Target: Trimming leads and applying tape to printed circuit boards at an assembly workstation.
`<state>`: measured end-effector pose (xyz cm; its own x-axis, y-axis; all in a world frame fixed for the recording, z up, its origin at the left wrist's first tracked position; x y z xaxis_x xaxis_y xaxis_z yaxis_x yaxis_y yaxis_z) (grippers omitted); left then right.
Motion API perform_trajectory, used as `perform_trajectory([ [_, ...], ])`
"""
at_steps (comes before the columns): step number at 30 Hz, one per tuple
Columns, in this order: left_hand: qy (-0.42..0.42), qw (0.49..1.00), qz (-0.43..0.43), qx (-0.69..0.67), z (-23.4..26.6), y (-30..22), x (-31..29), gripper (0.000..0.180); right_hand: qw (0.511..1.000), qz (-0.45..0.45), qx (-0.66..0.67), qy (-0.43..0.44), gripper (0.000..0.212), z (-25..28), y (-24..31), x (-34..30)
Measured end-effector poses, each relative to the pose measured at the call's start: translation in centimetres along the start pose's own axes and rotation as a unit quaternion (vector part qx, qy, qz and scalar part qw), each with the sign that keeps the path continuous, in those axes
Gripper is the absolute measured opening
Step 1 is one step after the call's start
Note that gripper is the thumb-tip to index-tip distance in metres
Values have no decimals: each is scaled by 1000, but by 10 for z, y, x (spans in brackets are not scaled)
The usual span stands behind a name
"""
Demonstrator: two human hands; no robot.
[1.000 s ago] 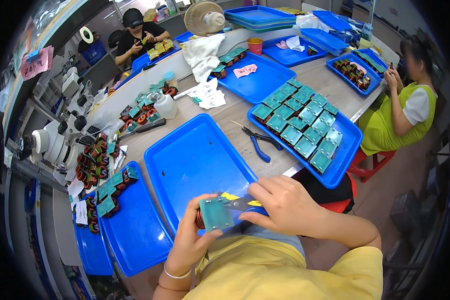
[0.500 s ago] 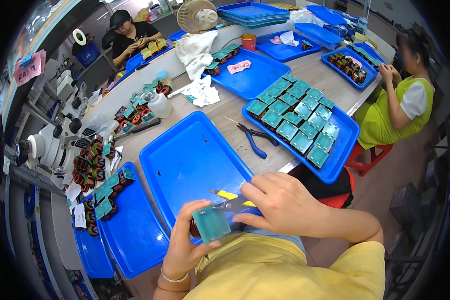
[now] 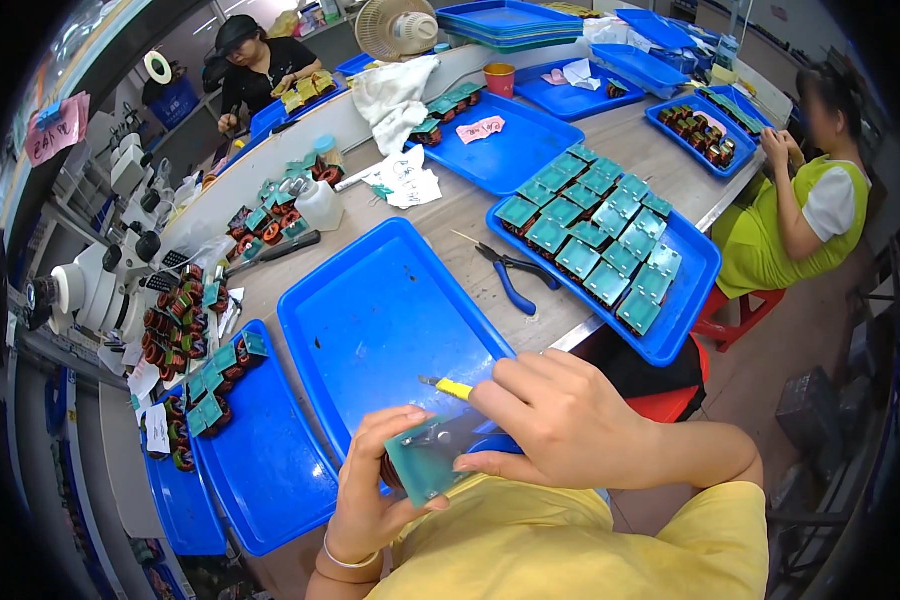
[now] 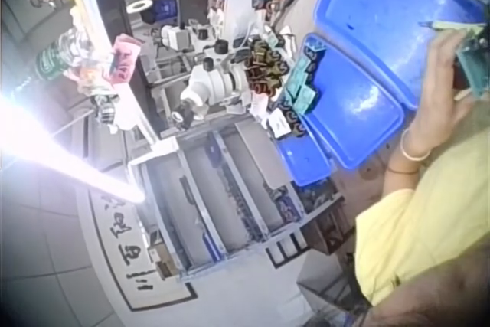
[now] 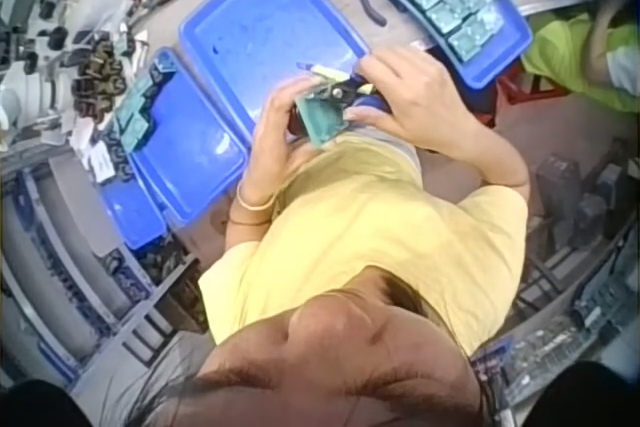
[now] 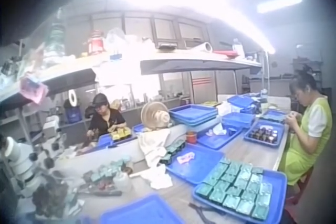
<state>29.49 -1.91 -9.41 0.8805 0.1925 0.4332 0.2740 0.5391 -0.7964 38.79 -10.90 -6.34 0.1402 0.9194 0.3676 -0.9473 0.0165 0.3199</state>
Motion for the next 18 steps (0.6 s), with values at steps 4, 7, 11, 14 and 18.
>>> perform_trajectory([
  [4,0,1000,4,13,0,0,-1,68,1000,3,-3,1,46,-1,1,0],
  [7,8,999,-17,33,1,-3,1,68,1000,2,-6,2,46,0,2,1],
  [11,8,999,-12,34,2,-3,0,69,1000,2,-15,14,45,0,4,3],
  [14,15,999,-8,46,2,-4,1,67,999,4,-28,16,44,0,5,5],
  [18,32,997,63,25,1,8,2,65,999,-8,-31,35,42,-12,-3,5],
])
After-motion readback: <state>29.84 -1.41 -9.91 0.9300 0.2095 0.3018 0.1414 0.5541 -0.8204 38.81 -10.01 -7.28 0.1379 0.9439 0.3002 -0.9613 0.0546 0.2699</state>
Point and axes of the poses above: each hand's wrist, its own x-axis towards the middle knuckle, its own z-axis out of the back of the hand, y = z × x, the point moved 8 cm from there along x, towards the middle knuckle
